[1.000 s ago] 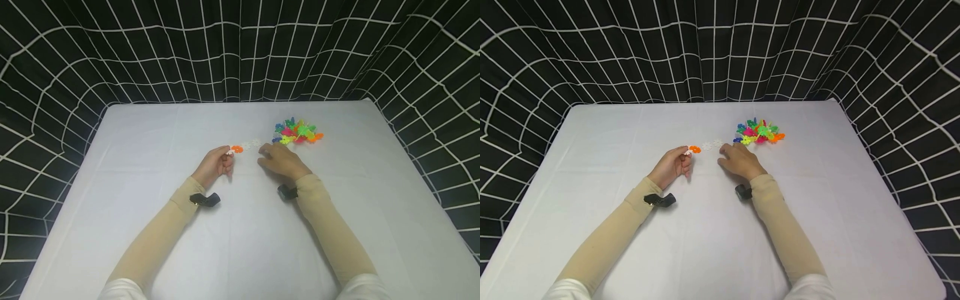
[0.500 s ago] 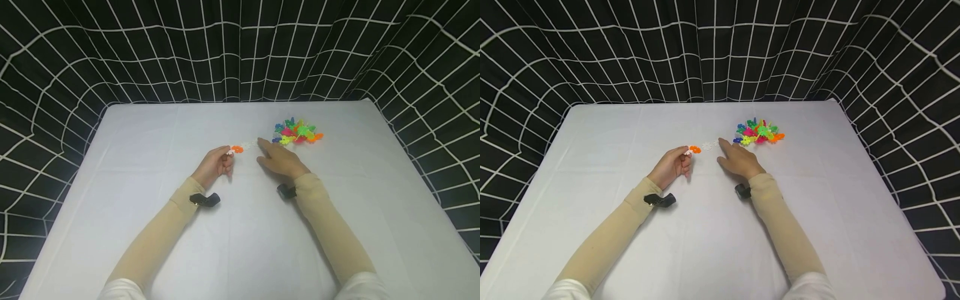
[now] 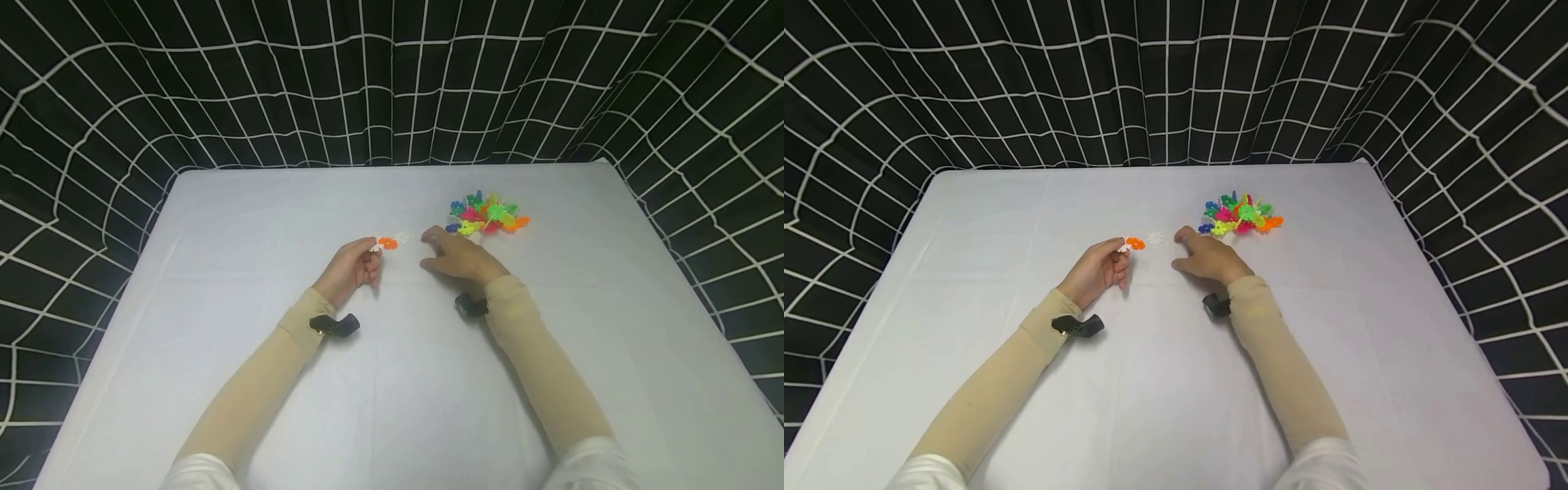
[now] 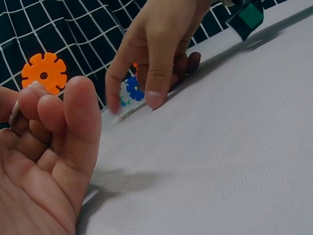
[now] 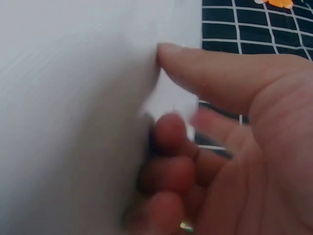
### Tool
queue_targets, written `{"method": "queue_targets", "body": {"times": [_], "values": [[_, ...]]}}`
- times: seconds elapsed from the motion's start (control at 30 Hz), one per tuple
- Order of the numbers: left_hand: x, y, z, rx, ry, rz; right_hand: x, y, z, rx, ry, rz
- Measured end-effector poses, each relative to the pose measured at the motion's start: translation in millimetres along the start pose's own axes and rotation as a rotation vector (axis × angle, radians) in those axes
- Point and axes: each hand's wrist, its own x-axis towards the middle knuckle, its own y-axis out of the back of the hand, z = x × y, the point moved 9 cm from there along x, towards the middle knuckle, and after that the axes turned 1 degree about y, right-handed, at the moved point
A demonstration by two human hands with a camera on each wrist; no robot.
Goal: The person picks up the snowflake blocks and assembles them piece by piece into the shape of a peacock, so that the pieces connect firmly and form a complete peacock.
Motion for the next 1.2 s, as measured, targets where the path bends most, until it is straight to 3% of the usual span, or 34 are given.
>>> {"method": "queue_targets", "body": {"times": [0.4, 1.0, 1.2], "values": [[1.6, 0.0, -0.3, -0.010, 0.009, -0.001, 0.9, 6.1, 7.6, -0.006, -0.027, 0.082], [-0.1, 1.8, 2.2, -0.001, -0.011, 0.002, 4.5, -7.8, -17.0, -0.052, 0.061, 0.074], [-0.2, 1.1, 2.3, -0.008, -0.010, 0.005, 1.4, -15.1, -27.2, -0.020, 0.113, 0.003]]}}
